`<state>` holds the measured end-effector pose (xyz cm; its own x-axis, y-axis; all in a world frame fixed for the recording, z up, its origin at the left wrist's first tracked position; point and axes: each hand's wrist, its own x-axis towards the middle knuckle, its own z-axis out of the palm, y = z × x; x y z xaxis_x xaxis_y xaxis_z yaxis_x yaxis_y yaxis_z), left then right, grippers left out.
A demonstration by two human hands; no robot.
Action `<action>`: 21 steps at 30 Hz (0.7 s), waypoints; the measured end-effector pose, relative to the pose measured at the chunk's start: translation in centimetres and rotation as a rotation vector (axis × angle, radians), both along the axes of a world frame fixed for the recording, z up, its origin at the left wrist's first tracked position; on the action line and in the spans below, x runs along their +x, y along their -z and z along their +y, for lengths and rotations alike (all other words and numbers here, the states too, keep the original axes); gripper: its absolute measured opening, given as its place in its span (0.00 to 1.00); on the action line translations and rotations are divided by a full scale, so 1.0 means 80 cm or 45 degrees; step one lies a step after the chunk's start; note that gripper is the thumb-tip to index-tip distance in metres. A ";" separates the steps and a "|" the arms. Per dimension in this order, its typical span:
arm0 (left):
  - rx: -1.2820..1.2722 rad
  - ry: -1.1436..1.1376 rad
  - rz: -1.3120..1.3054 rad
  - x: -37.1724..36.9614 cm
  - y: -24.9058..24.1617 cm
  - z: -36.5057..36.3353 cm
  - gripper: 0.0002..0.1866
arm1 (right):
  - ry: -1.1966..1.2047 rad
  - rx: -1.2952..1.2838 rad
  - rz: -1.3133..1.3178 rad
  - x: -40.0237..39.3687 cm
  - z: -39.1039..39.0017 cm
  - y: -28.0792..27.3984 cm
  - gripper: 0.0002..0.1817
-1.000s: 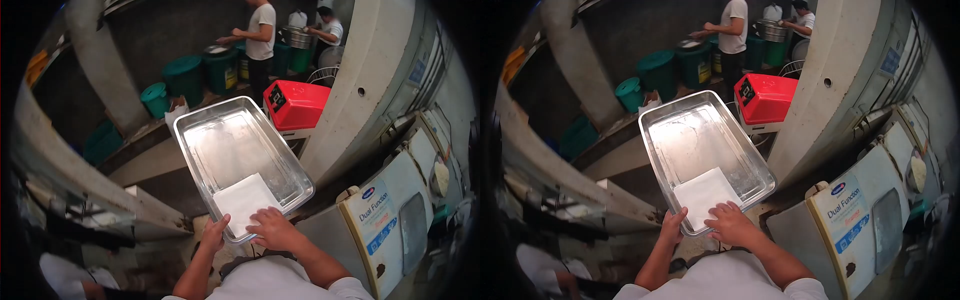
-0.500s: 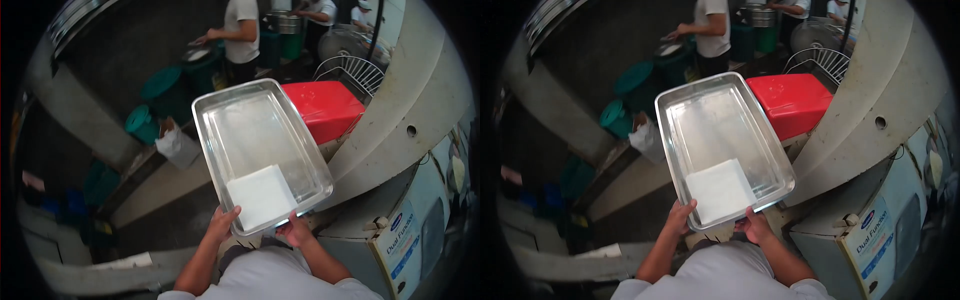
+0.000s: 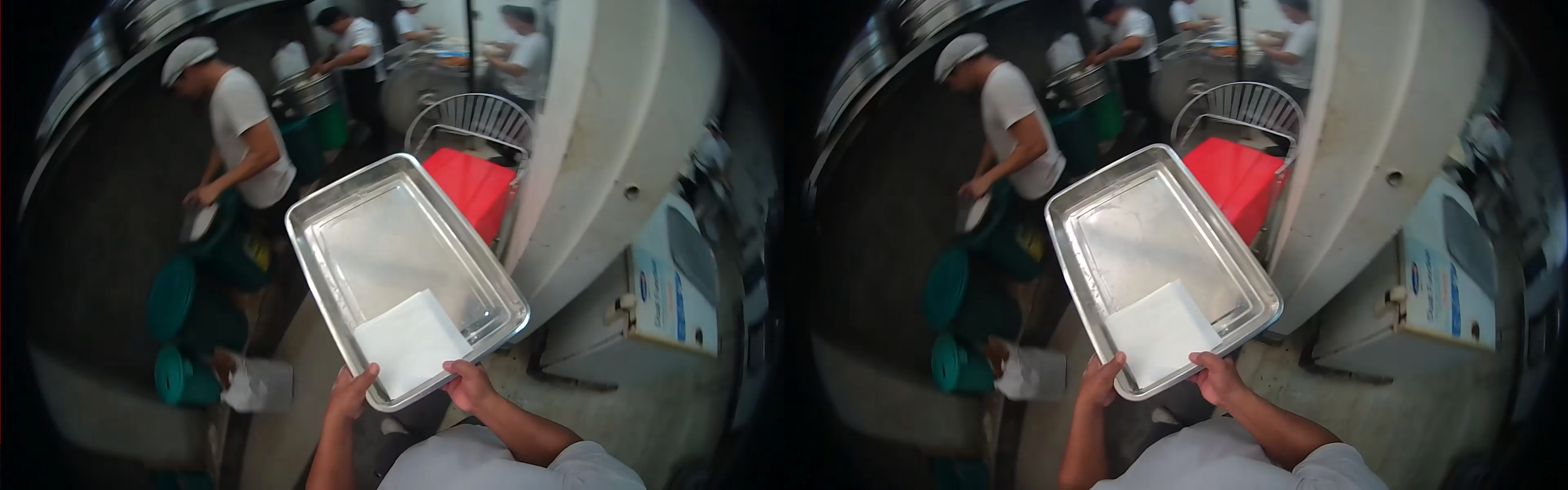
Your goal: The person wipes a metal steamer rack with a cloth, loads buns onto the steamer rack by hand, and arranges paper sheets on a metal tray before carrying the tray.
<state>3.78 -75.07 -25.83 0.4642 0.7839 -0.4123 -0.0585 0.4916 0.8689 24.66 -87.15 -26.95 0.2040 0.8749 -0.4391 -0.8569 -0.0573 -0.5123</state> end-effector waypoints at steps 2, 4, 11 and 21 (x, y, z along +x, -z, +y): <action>0.031 0.127 -0.038 -0.008 -0.021 0.037 0.38 | 0.153 0.044 0.009 -0.022 0.018 -0.012 0.29; 0.047 0.284 -0.038 -0.013 -0.027 0.089 0.37 | 0.292 -0.007 -0.004 -0.050 0.038 -0.029 0.28; 1.490 0.105 0.588 0.075 -0.118 0.178 0.45 | 0.676 0.028 0.076 -0.047 0.068 -0.041 0.24; 1.627 0.436 0.425 0.193 -0.092 0.276 0.53 | 0.948 0.178 0.081 0.033 0.151 -0.020 0.25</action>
